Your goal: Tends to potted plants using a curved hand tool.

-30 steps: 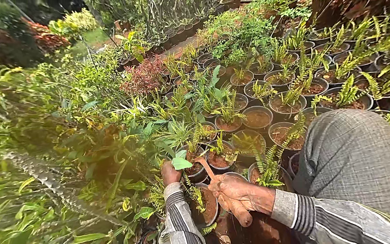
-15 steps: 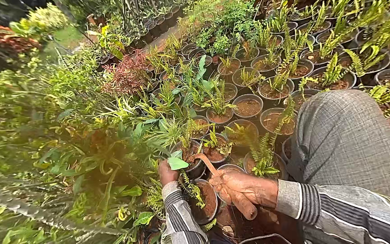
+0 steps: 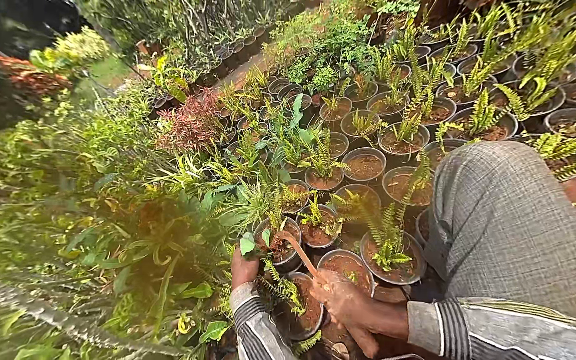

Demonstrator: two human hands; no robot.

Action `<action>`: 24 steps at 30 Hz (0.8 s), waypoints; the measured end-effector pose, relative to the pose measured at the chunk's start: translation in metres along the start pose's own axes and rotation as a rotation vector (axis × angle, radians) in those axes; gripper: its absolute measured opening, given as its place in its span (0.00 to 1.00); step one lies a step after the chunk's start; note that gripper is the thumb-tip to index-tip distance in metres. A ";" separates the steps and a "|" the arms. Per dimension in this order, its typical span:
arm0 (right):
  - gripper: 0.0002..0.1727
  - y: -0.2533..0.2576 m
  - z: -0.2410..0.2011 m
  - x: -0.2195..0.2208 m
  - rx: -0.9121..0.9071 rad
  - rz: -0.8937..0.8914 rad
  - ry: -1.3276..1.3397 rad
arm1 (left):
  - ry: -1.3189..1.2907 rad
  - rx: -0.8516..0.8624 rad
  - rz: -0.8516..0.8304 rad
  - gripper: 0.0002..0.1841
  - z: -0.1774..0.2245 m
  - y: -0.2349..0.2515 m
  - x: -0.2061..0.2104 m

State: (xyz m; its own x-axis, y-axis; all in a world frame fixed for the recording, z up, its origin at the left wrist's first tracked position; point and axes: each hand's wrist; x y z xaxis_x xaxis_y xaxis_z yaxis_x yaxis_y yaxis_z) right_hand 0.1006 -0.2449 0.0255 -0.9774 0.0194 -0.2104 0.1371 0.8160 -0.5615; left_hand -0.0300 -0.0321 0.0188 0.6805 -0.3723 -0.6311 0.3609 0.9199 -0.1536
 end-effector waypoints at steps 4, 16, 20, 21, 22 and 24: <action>0.17 -0.008 0.007 0.007 0.014 0.055 0.114 | 0.077 -0.006 -0.016 0.20 0.015 -0.005 -0.001; 0.19 -0.020 0.018 0.004 0.100 -0.077 0.385 | -0.022 0.084 -0.109 0.11 0.020 0.008 0.030; 0.12 -0.018 0.016 0.002 0.131 -0.094 0.581 | -0.348 0.032 0.015 0.10 0.010 0.012 0.041; 0.11 -0.019 0.017 0.005 0.126 -0.088 0.598 | -0.363 0.009 0.046 0.10 0.009 0.014 0.044; 0.12 -0.020 0.017 0.008 0.126 -0.074 0.596 | -0.353 -0.022 0.070 0.10 0.010 0.014 0.045; 0.13 -0.020 0.018 0.012 0.140 -0.050 0.518 | -0.295 -0.075 0.116 0.10 0.017 0.013 0.049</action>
Point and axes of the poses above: each hand's wrist, its own y-axis towards the middle knuckle, its own x-axis out of the palm, z = x × y, and after that the axes turned 5 degrees about -y, right-handed
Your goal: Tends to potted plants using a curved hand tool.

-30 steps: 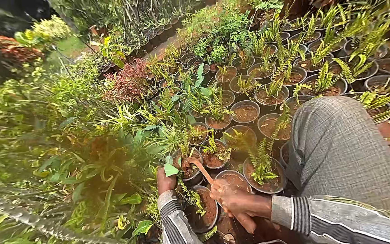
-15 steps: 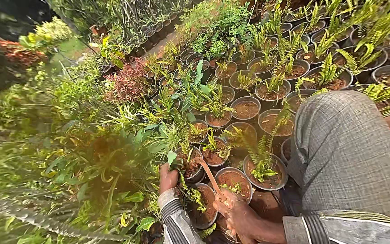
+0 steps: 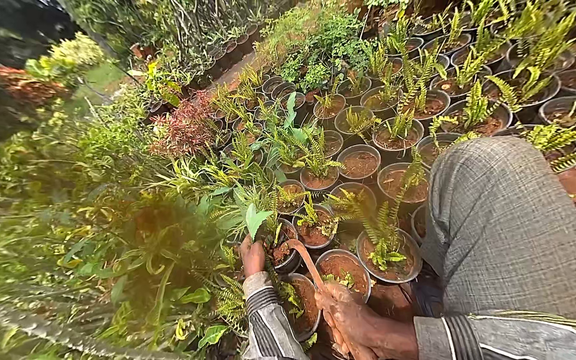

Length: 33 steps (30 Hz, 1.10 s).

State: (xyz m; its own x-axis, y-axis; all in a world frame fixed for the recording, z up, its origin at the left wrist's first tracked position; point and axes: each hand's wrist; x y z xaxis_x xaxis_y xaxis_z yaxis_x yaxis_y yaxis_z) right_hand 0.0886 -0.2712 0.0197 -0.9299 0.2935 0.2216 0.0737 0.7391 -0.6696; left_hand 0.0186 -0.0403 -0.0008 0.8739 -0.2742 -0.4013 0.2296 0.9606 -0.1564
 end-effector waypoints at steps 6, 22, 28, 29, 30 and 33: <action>0.14 0.012 -0.006 -0.013 0.021 -0.095 -0.136 | 0.071 -0.039 0.106 0.14 0.008 -0.007 0.023; 0.24 0.028 -0.014 0.012 -0.008 0.032 -0.670 | 0.357 -0.141 0.237 0.14 0.016 -0.018 0.028; 0.22 0.049 -0.021 0.010 -0.120 0.015 -0.625 | -0.008 -0.111 0.329 0.11 0.027 -0.035 0.033; 0.20 0.047 -0.024 0.006 -0.115 -0.024 -0.520 | -0.156 -0.069 0.332 0.09 0.026 -0.032 0.025; 0.18 0.042 -0.024 0.002 -0.111 -0.054 -0.392 | -0.317 -0.037 0.322 0.08 0.023 -0.028 0.011; 0.12 0.018 -0.031 -0.008 -0.075 -0.061 -0.108 | -0.651 0.012 0.328 0.15 0.020 -0.016 -0.039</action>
Point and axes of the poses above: each hand's wrist, its own y-axis towards the middle knuckle, its own x-axis out of the palm, z = x × y, and after that the axes turned 5 degrees about -y, right-handed
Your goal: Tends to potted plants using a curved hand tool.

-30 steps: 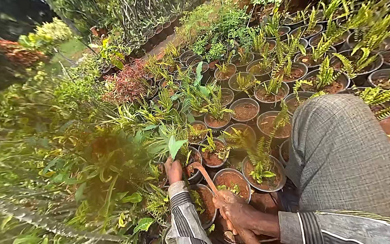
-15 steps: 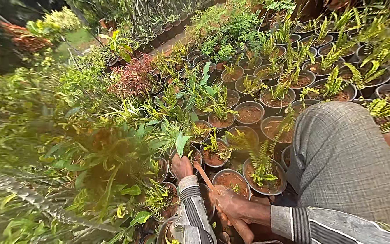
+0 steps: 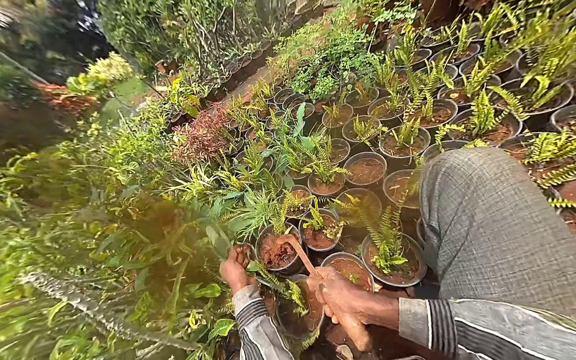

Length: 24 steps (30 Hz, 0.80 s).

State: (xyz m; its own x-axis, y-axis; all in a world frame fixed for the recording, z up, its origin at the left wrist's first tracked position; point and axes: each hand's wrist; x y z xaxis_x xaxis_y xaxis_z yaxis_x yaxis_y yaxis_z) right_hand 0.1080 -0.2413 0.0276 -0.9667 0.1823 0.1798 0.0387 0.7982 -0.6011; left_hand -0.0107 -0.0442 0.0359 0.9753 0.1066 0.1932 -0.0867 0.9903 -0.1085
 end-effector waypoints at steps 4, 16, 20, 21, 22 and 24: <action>0.12 -0.014 -0.008 -0.002 -0.082 0.057 0.085 | -0.138 -0.030 -0.056 0.21 0.024 0.004 -0.019; 0.10 -0.010 -0.002 0.008 -0.461 0.252 0.459 | 1.275 0.078 -0.770 0.08 -0.006 0.000 0.007; 0.10 -0.011 0.000 0.008 -0.485 0.218 0.453 | 1.595 0.074 -0.797 0.13 -0.017 -0.008 0.026; 0.09 -0.011 0.001 0.008 -0.488 0.207 0.447 | 1.683 0.056 -0.791 0.14 -0.019 -0.012 0.030; 0.09 -0.011 0.001 0.008 -0.486 0.197 0.444 | 1.741 0.042 -0.763 0.14 -0.019 -0.015 0.034; 0.09 -0.012 0.001 0.008 -0.470 0.187 0.446 | 1.717 0.044 -0.704 0.12 -0.020 -0.016 0.034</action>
Point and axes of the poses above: each hand's wrist, its own y-axis towards the middle knuckle, its own x-axis out of the palm, z = x × y, and after that the axes turned 5 degrees about -y, right-handed
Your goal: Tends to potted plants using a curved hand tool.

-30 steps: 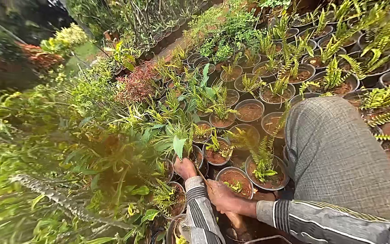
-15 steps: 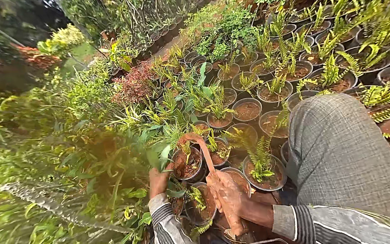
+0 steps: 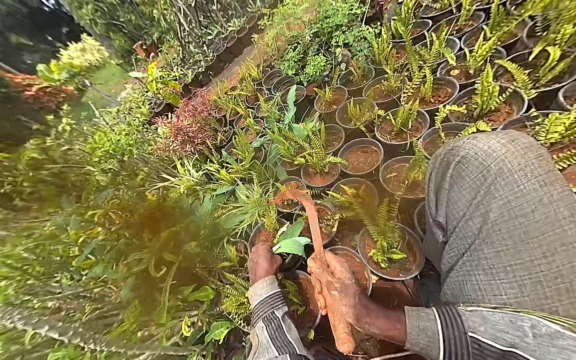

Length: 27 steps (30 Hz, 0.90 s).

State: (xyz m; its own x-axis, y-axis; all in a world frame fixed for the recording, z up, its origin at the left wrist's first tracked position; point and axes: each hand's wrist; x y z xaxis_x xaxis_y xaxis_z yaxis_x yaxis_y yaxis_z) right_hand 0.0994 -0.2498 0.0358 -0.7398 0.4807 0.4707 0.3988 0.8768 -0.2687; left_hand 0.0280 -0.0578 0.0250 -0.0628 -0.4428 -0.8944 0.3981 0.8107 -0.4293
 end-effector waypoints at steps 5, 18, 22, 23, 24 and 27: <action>0.09 0.000 -0.001 -0.001 -0.004 0.014 -0.003 | -0.811 0.138 0.303 0.07 -0.051 -0.008 -0.001; 0.09 0.003 0.004 -0.001 -0.006 0.005 -0.040 | 0.012 0.049 -0.014 0.14 0.005 0.002 0.006; 0.09 0.001 0.003 -0.003 0.007 -0.007 -0.042 | -0.588 0.145 0.248 0.08 -0.032 0.004 0.007; 0.09 0.001 0.003 -0.003 0.018 -0.009 -0.043 | -0.688 0.146 0.280 0.08 -0.040 0.001 0.003; 0.09 0.000 0.003 -0.003 0.029 -0.012 -0.050 | -0.721 0.134 0.278 0.08 -0.045 -0.002 -0.002; 0.08 0.000 0.006 0.000 0.049 -0.027 -0.056 | -0.537 0.105 0.162 0.10 -0.044 -0.005 -0.010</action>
State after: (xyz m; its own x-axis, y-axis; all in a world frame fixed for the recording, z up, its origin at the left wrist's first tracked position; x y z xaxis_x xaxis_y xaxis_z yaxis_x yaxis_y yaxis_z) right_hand 0.0964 -0.2502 0.0311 -0.7796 0.4545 0.4308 0.3524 0.8871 -0.2982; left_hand -0.0132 -0.0405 0.0306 0.4702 -0.4704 -0.7468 0.4539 0.8545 -0.2525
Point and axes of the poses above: each hand's wrist, its own y-axis towards the middle knuckle, its own x-axis out of the palm, z = x × y, and after that the axes turned 5 degrees about -y, right-handed
